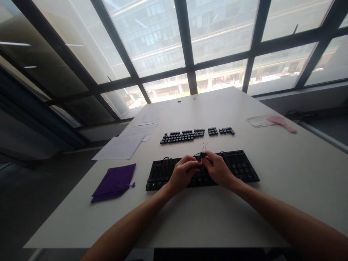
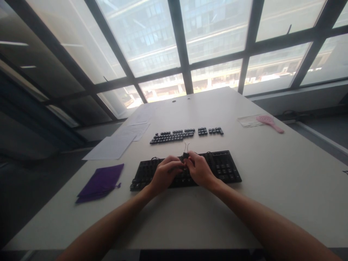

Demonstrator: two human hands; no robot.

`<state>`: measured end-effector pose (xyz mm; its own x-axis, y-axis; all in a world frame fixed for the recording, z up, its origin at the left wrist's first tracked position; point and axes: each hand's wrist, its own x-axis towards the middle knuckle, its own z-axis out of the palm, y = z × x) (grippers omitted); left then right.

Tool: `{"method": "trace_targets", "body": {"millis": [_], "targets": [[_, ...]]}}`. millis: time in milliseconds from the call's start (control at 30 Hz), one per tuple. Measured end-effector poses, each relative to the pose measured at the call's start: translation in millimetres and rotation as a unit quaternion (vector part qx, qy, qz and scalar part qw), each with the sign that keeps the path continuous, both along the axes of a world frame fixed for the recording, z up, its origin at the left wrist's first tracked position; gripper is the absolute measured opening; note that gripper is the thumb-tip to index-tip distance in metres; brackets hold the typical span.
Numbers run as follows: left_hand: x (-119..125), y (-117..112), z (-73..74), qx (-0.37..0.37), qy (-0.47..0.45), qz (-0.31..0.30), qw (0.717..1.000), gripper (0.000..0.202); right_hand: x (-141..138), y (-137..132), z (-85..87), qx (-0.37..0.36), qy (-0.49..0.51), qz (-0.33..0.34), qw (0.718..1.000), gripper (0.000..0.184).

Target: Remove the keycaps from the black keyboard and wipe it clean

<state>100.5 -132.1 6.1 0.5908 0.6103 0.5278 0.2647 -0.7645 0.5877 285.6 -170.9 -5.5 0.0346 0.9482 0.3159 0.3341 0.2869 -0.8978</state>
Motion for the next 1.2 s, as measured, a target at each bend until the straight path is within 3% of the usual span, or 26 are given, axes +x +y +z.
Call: {"method": "trace_targets", "body": {"millis": [100,200,300,400,600,833,1000,1100,1200], "targets": [[-1,7,11.7,-0.031,-0.008,0.043,0.999,0.01,1,2,-0.1,-0.009,0.022,0.001,1.0,0.019],[0,30,16.6,-0.055,0.002,0.089,0.994,0.014,0,3,-0.3,-0.012,0.022,-0.006,1.0,0.019],[8,64,11.6,-0.054,0.051,0.112,0.991,0.018,-1,3,-0.1,-0.012,0.015,-0.002,1.0,0.017],[25,94,1.2,0.005,0.127,0.114,0.985,0.01,-1,3,-0.1,-0.008,0.016,-0.005,1.0,0.017],[52,128,-11.9,0.069,0.207,0.095,0.971,0.004,0,4,-1.1,-0.013,0.02,-0.009,1.0,0.015],[54,145,-12.3,0.153,0.234,0.127,0.952,0.006,1,4,-0.9,-0.01,0.022,-0.013,1.0,0.015],[57,153,-11.1,0.159,0.241,0.155,0.945,0.005,0,4,-0.4,-0.01,0.048,-0.008,0.999,0.016],[57,151,-3.1,0.159,0.236,0.158,0.945,0.011,2,6,2.2,0.0,0.091,-0.022,0.996,0.016],[52,135,9.1,0.168,0.213,0.162,0.949,0.015,9,9,6.2,0.007,0.114,-0.045,0.992,0.017]]}}
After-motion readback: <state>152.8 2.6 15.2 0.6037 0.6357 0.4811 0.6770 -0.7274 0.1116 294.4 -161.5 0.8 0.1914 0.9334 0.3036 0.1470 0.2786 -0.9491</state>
